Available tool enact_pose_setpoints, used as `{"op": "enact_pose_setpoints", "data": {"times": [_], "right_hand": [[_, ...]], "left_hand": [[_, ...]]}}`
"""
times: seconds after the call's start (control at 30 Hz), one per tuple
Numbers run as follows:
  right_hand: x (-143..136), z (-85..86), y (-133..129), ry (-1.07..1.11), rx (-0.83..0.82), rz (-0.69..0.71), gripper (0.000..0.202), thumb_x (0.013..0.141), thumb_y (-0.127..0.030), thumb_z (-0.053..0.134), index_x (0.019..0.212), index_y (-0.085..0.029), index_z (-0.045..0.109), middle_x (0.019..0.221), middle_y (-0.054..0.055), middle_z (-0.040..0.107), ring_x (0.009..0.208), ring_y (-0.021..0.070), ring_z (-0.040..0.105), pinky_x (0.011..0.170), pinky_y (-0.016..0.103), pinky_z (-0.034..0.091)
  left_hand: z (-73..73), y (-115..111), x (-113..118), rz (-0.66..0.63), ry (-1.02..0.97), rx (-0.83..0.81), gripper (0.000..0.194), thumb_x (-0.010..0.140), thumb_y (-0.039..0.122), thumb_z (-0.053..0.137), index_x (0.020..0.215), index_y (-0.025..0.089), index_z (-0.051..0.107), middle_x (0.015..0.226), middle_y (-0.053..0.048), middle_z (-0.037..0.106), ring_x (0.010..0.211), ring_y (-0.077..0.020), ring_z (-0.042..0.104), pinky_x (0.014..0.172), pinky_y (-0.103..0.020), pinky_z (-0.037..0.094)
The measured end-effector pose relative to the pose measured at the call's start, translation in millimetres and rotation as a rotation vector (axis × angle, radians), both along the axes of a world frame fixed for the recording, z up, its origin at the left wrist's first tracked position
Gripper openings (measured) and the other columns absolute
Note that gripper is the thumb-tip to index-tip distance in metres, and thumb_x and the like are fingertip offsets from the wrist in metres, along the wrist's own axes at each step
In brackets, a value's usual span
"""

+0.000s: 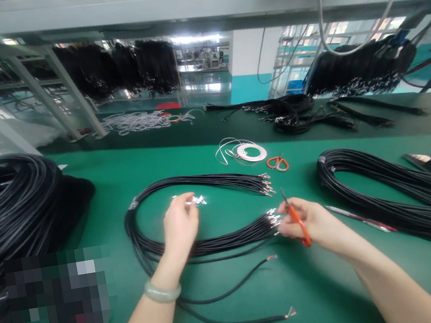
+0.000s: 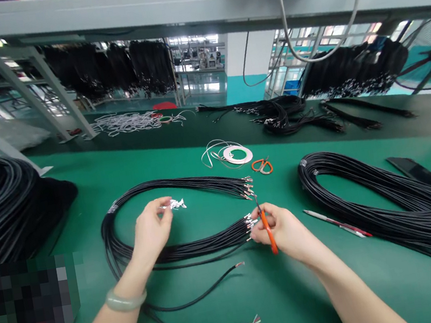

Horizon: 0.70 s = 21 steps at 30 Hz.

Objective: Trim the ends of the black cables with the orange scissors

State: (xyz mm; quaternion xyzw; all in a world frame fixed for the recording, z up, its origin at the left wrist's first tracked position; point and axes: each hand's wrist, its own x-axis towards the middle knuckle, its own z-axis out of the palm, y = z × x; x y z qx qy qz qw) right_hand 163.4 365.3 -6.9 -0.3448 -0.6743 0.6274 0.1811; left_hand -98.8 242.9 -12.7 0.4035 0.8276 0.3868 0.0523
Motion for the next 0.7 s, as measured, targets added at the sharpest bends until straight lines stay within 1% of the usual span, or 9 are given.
{"op": "enact_pose_setpoints", "data": {"times": [0.07,0.13,0.17,0.23,0.3,0.37,0.47,0.53,0.7], "right_hand": [[-4,7.3,-6,0.108,-0.027,-0.052,0.041,0.068,-0.033,0.078,0.095,-0.021,0.049,0.069,-0.003,0.062,0.059,0.0131,0.058,0.055,0.025,0.042],[-9,11.2,-12,0.204,-0.038,-0.099,0.042,0.069,-0.033,0.079,0.096,-0.022,0.049,0.070,-0.003,0.063,0.058,0.0119,0.056,0.055,0.025,0.042],[-11,11.8,-15,0.236,-0.047,-0.111,0.044,0.068,-0.033,0.080,0.096,-0.022,0.048,0.070,-0.003,0.063,0.058,0.0118,0.056,0.056,0.025,0.043],[-15,10.6,-20,0.253,-0.057,-0.120,0.046,0.069,-0.035,0.081,0.097,-0.022,0.047,0.070,-0.003,0.062,0.059,0.0124,0.056,0.058,0.026,0.045],[-16,7.9,-24,0.219,-0.026,-0.127,0.044,0.073,-0.041,0.077,0.097,-0.021,0.046,0.068,-0.004,0.059,0.057,0.0124,0.054,0.057,0.026,0.045],[-15,5.7,-27,0.157,0.057,-0.065,0.037,0.082,-0.048,0.066,0.099,-0.022,0.045,0.070,-0.004,0.055,0.059,0.0123,0.051,0.056,0.026,0.044],[-10,5.4,-29,0.029,0.231,0.150,0.028,0.093,-0.049,0.049,0.100,-0.022,0.044,0.080,-0.001,0.053,0.068,0.0140,0.049,0.064,0.027,0.044],[-8,6.1,-32,-0.075,0.334,0.257,0.025,0.093,-0.047,0.049,0.098,-0.023,0.045,0.088,0.001,0.054,0.076,0.0158,0.049,0.070,0.029,0.044],[-10,2.2,-43,-0.245,0.476,0.308,0.018,0.094,-0.041,0.051,0.098,-0.024,0.048,0.094,0.002,0.059,0.081,0.0188,0.054,0.072,0.029,0.044]], "left_hand": [[5.6,-1,31,-0.149,-0.063,0.056,0.026,0.091,0.029,0.050,0.107,0.020,0.068,0.109,-0.006,0.071,0.098,-0.0199,0.066,0.088,-0.029,0.050],[6.0,-1,64,-0.467,-0.366,0.135,0.028,0.093,0.033,0.049,0.105,0.019,0.070,0.105,-0.006,0.072,0.098,-0.0197,0.066,0.090,-0.029,0.049],[4.1,-1,78,-0.576,-0.509,0.134,0.029,0.093,0.034,0.048,0.104,0.019,0.071,0.100,-0.006,0.073,0.094,-0.0193,0.066,0.090,-0.030,0.050],[-2.9,-1,98,-0.671,-0.754,0.095,0.029,0.092,0.035,0.051,0.100,0.017,0.071,0.087,-0.006,0.072,0.079,-0.0176,0.067,0.079,-0.029,0.053],[-11.2,-1,104,-0.623,-0.903,0.068,0.026,0.088,0.035,0.057,0.095,0.014,0.071,0.075,-0.004,0.069,0.062,-0.0139,0.063,0.063,-0.025,0.053],[-17.4,-1,101,-0.541,-0.957,0.075,0.025,0.084,0.034,0.064,0.092,0.012,0.071,0.074,-0.003,0.066,0.057,-0.0114,0.060,0.055,-0.022,0.049],[-19.3,-2,93,-0.455,-0.969,0.111,0.025,0.081,0.033,0.068,0.091,0.011,0.071,0.076,-0.004,0.066,0.062,-0.0121,0.062,0.055,-0.021,0.049],[-17.5,-3,91,-0.414,-0.986,0.130,0.025,0.080,0.032,0.069,0.092,0.010,0.070,0.073,-0.005,0.067,0.064,-0.0126,0.063,0.055,-0.020,0.049],[-16.1,-3,94,-0.385,-1.029,0.168,0.024,0.079,0.031,0.070,0.090,0.011,0.065,0.071,-0.004,0.068,0.061,-0.0116,0.062,0.054,-0.020,0.050]]}}
